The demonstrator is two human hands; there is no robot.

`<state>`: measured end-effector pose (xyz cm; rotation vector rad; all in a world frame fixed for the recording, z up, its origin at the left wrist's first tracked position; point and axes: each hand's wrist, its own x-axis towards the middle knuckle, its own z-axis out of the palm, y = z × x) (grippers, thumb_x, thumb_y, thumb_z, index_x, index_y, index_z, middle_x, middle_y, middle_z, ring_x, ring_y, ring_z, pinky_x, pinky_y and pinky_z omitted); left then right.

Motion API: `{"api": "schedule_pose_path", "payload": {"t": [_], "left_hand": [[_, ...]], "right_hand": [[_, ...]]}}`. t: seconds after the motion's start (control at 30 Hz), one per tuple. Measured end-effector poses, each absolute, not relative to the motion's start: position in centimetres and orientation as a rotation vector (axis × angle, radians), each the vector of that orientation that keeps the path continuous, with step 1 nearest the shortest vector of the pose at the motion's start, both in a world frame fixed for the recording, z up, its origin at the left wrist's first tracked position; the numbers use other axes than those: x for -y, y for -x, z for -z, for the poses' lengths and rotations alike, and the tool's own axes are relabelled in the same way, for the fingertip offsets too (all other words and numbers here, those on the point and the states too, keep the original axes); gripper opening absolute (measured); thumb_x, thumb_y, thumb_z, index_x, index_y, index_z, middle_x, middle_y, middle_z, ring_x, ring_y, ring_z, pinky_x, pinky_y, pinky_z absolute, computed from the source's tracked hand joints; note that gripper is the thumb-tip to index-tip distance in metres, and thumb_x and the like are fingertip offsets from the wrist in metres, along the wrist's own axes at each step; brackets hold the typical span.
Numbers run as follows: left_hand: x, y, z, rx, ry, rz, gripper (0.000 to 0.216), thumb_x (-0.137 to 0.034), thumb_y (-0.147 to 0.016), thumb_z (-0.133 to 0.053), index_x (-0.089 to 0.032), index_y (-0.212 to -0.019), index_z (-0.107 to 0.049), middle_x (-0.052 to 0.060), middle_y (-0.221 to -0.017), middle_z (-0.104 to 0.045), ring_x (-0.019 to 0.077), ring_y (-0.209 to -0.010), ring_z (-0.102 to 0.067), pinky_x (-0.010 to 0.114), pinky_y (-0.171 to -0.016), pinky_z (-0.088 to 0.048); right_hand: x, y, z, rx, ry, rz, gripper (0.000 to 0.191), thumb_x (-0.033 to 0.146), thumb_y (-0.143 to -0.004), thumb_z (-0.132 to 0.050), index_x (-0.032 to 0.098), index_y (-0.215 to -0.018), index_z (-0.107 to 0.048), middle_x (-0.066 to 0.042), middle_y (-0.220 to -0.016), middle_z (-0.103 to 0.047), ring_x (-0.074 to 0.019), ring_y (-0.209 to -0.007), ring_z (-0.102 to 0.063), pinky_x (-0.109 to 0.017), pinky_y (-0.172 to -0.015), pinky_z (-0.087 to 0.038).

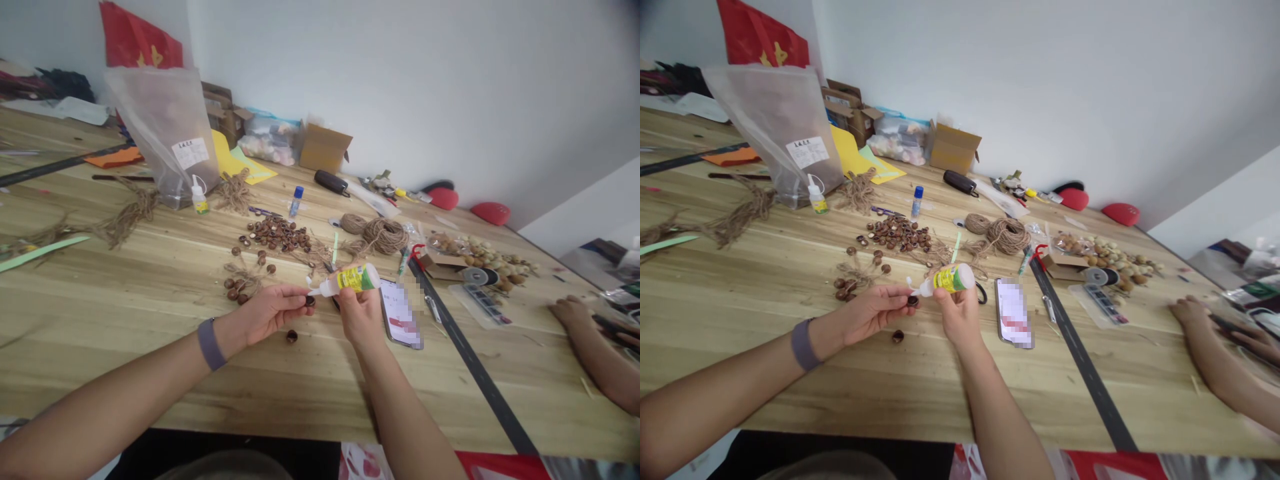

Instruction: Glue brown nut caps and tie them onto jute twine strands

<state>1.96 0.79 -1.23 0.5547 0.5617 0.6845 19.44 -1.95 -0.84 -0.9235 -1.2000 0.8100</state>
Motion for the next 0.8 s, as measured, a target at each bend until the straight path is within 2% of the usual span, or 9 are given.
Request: {"api": "schedule_pose_path", "payload": {"t": [0.33,0.8], "left_hand": [[-0.73,-1.9,0.91,-0.565,-0.58,-0.661,0.011,0.0,-0.079,-0.064,-0.006,-0.086,-0.07,0.008,-0.079,-0.073,0.0081,-0.066,-0.069,0.011,-0.065,-0.054],[-0.86,-1.92,1.49,-0.545,-0.573,-0.666,0.013,0.0,-0.078,-0.066,-0.006,-0.089,-0.069,0.008,-0.08,-0.073,0.009,-0.067,-0.07,0.012,-0.066,-0.056]], "right_hand": [[2.04,-19.33,0.7,1.221,0.885,-0.802,0.034,0.042,-0.076,-0.071,0.023,-0.1,-0.055,-0.001,-0.087,-0.063,-0.0156,-0.075,-0.06,-0.029,-0.07,-0.048],[1.99,-19.39,0.76,1.258,0.893,-0.808,0.037,0.046,-0.076,-0.069,0.023,-0.1,-0.055,-0.002,-0.087,-0.064,-0.0171,-0.076,-0.061,-0.03,-0.069,-0.048]]}}
